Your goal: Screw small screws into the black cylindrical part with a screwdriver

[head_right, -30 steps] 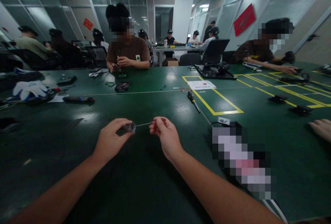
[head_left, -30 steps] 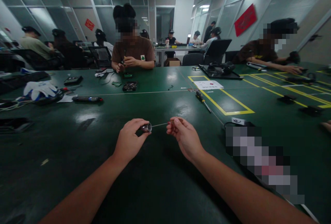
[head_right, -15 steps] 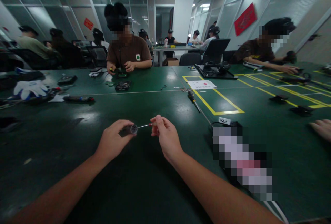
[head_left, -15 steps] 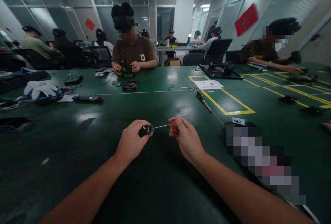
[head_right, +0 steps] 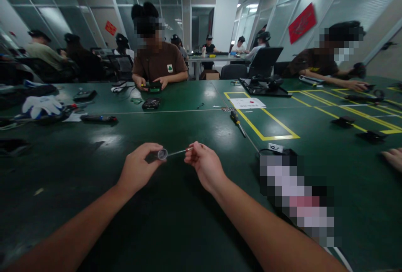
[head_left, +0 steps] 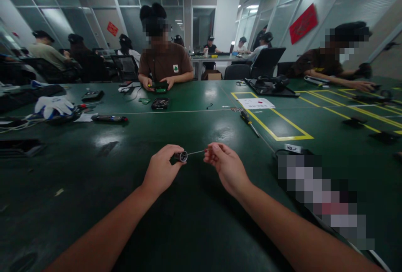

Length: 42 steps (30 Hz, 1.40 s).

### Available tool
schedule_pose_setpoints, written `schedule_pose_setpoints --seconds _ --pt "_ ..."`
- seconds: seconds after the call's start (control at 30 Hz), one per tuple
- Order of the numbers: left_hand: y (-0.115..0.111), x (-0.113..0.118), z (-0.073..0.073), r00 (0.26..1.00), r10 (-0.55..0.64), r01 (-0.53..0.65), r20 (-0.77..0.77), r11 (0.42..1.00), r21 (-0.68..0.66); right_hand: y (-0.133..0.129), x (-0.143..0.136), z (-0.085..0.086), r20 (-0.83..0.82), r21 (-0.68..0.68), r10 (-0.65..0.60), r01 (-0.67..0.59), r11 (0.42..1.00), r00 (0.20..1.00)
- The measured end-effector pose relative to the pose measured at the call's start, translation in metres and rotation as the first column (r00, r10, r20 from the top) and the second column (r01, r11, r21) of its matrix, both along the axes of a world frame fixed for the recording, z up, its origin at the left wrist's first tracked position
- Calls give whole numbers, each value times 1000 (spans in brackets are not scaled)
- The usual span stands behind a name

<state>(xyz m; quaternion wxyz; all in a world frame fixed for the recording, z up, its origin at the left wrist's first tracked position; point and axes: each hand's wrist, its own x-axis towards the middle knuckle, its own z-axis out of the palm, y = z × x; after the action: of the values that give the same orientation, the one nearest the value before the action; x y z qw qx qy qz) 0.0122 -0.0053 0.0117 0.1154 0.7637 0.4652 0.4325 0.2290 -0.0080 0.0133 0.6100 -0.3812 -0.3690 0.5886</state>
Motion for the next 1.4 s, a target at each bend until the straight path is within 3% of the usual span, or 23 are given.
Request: schedule_pose_setpoints --seconds 0.07,0.17,0.43,0.67,1.07,1.27,1.4 --pt "1 0 1 1000 4 -5 6 999 42 6 6 4 -119 -137 86 -102 985 989" --pt "2 -1 3 1000 18 -18 -6 999 52 8 10 7 -156 -88 5 -19 996 988" --pt "1 -1 4 999 40 -39 -20 999 27 -1 -2 0 47 77 -59 56 995 997" --pt "-1 -1 4 999 34 -33 -18 999 18 -4 -4 -3 187 193 -55 18 981 981" --pt "2 -1 2 999 51 -51 7 997 50 -24 -3 9 524 335 -90 -108 936 847" --pt "2 -1 2 997 75 -76 23 996 44 -25 -4 8 472 363 -143 -44 931 870" --pt "1 -1 0 997 64 -66 47 997 32 -25 -4 8 507 356 -127 -73 932 853"
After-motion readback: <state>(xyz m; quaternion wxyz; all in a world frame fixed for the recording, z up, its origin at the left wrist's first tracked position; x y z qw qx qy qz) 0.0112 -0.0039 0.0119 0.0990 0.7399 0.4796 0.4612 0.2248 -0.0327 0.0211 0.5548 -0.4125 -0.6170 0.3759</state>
